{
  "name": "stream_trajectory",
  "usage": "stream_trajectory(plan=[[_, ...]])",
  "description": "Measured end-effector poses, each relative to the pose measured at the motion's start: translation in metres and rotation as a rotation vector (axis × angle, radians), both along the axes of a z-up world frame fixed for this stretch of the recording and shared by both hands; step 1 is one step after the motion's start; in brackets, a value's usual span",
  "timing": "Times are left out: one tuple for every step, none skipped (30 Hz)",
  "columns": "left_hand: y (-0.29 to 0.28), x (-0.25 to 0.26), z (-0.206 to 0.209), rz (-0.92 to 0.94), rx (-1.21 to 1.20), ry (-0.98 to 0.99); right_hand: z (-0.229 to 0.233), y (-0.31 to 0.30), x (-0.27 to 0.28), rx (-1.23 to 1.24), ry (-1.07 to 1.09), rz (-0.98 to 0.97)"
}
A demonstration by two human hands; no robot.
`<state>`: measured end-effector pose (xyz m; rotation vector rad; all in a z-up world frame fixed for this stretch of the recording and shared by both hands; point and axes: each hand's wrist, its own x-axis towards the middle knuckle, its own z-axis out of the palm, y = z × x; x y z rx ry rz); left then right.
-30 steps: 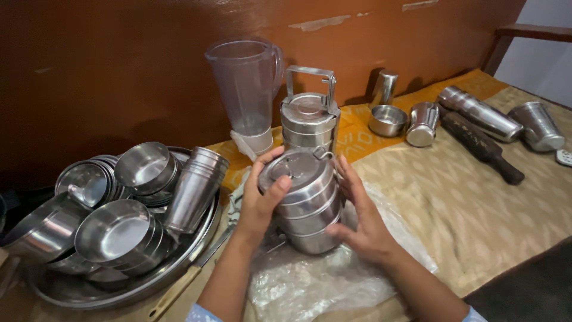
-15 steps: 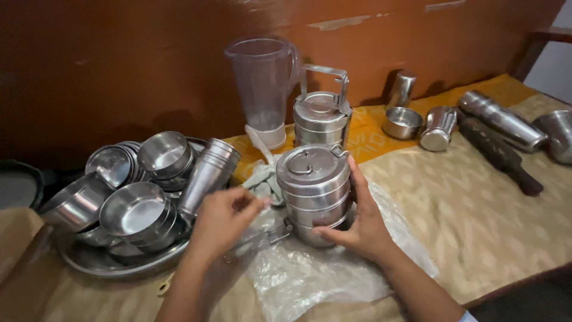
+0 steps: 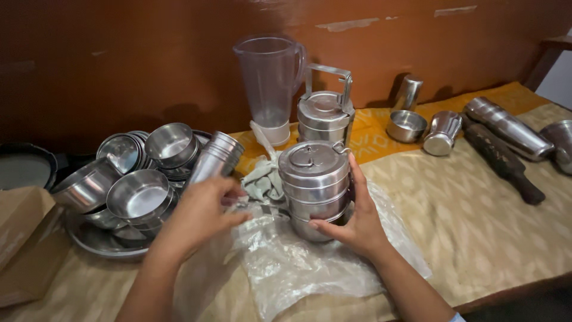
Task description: The person assembles several metal containers by stacking lids and individual sections, then secures the stack with a metal latch and wipes the exterior with a cloth.
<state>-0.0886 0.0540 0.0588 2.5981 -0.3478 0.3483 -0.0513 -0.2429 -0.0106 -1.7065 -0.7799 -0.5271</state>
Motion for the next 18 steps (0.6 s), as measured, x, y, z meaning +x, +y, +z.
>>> stream_trajectory(plan=[[-0.004, -0.003, 0.010, 0.034, -0.138, -0.002, 0.000, 0.000, 0.000, 0.000, 0.000, 0.001], [-0.013, -0.003, 0.018, 0.067, -0.274, -0.003, 0.000, -0.001, 0.000, 0.004, 0.033, 0.000], [-0.026, 0.000, 0.022, 0.067, -0.273, -0.004, 0.000, -0.001, 0.000, 0.008, 0.067, 0.000], [-0.038, 0.003, 0.026, -0.039, -0.480, -0.004, 0.000, -0.001, 0.000, 0.009, 0.066, -0.001], [-0.048, 0.006, 0.029, -0.147, -0.686, -0.003, 0.000, 0.000, 0.000, 0.011, 0.052, 0.006], [-0.057, 0.009, 0.029, -0.149, -0.688, -0.003, 0.000, -0.001, 0.000, 0.010, 0.037, 0.012], [-0.065, 0.012, 0.028, -0.156, -0.711, -0.063, -0.001, -0.001, 0.000, 0.008, 0.036, 0.010], [-0.070, 0.015, 0.027, -0.163, -0.733, -0.122, -0.001, -0.001, 0.001, 0.025, 0.033, 0.019], [-0.074, 0.017, 0.025, -0.164, -0.735, -0.123, 0.000, 0.000, 0.001, 0.042, 0.031, 0.027], [-0.076, 0.018, 0.022, -0.149, -0.733, -0.149, 0.000, 0.000, 0.002, 0.041, 0.031, 0.027], [-0.077, 0.020, 0.019, -0.133, -0.731, -0.174, 0.001, 0.000, 0.002, 0.040, 0.051, 0.007], [-0.077, 0.021, 0.017, -0.133, -0.733, -0.172, 0.001, -0.001, 0.001, 0.038, 0.073, -0.013], [-0.077, 0.022, 0.014, -0.093, -0.684, -0.156, 0.001, -0.001, 0.000, 0.037, 0.074, -0.013], [-0.076, 0.023, 0.013, -0.052, -0.634, -0.143, 0.002, 0.000, 0.000, 0.042, 0.085, -0.018], [-0.076, 0.022, 0.011, -0.051, -0.633, -0.143, 0.003, 0.000, 0.000, 0.046, 0.095, -0.022], [-0.075, 0.022, 0.008, -0.084, -0.640, -0.205, 0.004, 0.000, 0.000, 0.048, 0.095, -0.021], [-0.074, 0.022, 0.006, -0.117, -0.646, -0.267, 0.004, 0.000, 0.000, 0.040, 0.088, -0.029], [-0.073, 0.021, 0.002, -0.117, -0.646, -0.264, 0.003, -0.001, 0.000, 0.029, 0.084, -0.041]])
